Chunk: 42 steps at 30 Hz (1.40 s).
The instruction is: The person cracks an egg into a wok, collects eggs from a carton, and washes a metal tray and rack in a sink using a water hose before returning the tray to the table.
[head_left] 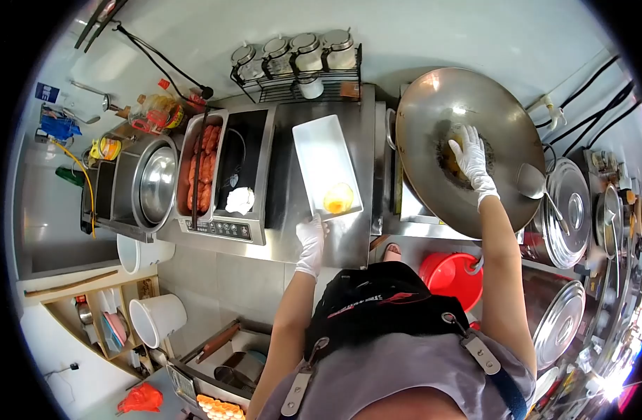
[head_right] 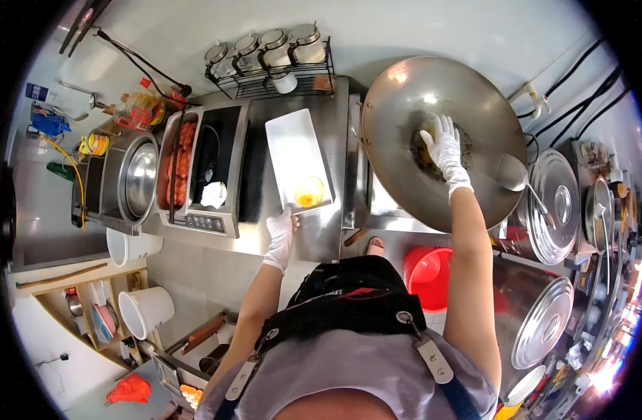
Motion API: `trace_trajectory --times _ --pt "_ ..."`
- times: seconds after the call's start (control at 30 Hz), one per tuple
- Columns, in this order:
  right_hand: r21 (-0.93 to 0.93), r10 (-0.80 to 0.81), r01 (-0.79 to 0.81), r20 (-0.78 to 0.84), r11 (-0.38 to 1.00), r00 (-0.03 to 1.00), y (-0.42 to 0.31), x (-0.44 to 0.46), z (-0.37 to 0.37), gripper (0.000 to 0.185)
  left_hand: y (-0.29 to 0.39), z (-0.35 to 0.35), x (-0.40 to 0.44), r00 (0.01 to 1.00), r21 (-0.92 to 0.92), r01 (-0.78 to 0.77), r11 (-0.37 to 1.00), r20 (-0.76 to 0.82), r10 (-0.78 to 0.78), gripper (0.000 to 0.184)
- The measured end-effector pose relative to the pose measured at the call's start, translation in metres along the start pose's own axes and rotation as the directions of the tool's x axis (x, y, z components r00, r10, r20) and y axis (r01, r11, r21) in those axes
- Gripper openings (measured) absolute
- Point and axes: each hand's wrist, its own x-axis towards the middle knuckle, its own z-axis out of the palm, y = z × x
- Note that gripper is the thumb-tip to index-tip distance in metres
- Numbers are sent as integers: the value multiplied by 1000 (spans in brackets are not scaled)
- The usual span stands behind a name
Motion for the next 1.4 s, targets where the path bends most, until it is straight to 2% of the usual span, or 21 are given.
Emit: trace_trajectory --times 0.2,0.33,0.43,0.57,0.6,0.63,0.7,0.77,0.83,0.9,0.93,0.97,1.0,1.07,1.1,1.17,1.2,1.23,1.3,1.37,1.4 --pt "123 -52 61 -77 990 996 -15 -3 -23 63 21 -16 37 982 47 -143 989 -116 148 29" --pt "169 -87 112 -147 979 985 -24 -11 -40 60 25 -24 69 969 -51 -210 976 -144 201 30" --pt "205 -108 147 -189 968 976 -33 -20 -54 56 28 -27 82 977 -317 -182 931 -168 133 25" --pt "210 -148 207 -266 955 953 -49 -33 -77 53 -12 -26 120 988 -809 -99 579 -13 152 17" --pt "207 -146 209 -284 956 948 -53 -36 -83 52 3 -25 94 987 -692 -152 706 -73 141 23" --pt "203 -146 213 -302 956 942 -59 -40 -90 51 -2 -29 90 991 -741 -94 665 -8 130 17" --pt "244 -122 211 -335 947 934 -72 -47 -108 50 -11 -30 73 993 -644 -103 758 -22 116 9" --pt "383 -35 112 -202 917 979 -87 -50 -139 49 -22 -45 44 985 -522 -121 844 46 169 9" --pt "796 74 -106 76 597 994 -80 -43 -155 43 -27 -65 5 994 -494 -61 867 53 100 12" --pt "396 169 -171 42 902 985 -74 -50 -147 36 -46 -92 -29 992 -486 -91 869 36 124 17" --pt "178 100 -96 -11 979 995 -88 -31 -135 34 -72 -120 -57 994 -458 -110 882 -70 88 18" --pt "84 -133 151 -185 985 974 -83 -27 -122 34 -99 -132 -64 988 -483 -127 866 -135 70 20" --pt "473 -152 223 -184 852 971 -102 -26 -124 35 -119 -148 -73 973 -452 -138 881 -229 35 20" --pt "627 -339 348 -139 697 930 -140 -18 -117 34 -175 -174 -103 902 -345 -128 930 -430 -36 21" --pt "687 -384 363 -130 629 914 -172 -22 -120 33 -189 -183 -124 860 -387 -111 915 -500 -106 21" --pt "779 -433 343 -103 524 895 -218 -37 -122 32 -240 -193 -144 705 -181 -68 981 -704 -81 22" --pt "605 -608 605 -238 517 757 -235 -41 -117 28 -234 -203 -173 662 -249 -20 968 -729 -173 24" --pt "754 -628 514 -177 409 758 -252 -49 -110 28 -233 -211 -200 607 -248 -46 968 -776 -171 25" --pt "793 -723 516 -145 324 676 -290 -83 -110 27 -243 -225 -239 491 -220 -104 970 -860 -142 26" --pt "684 -834 689 -218 240 506 -320 -116 -108 24 -287 -242 -262 357 -134 -139 981 -931 -76 27" --pt "713 -870 675 -193 193 453 -334 -140 -112 23 -296 -256 -282 268 -26 -81 996 -964 -3 26"
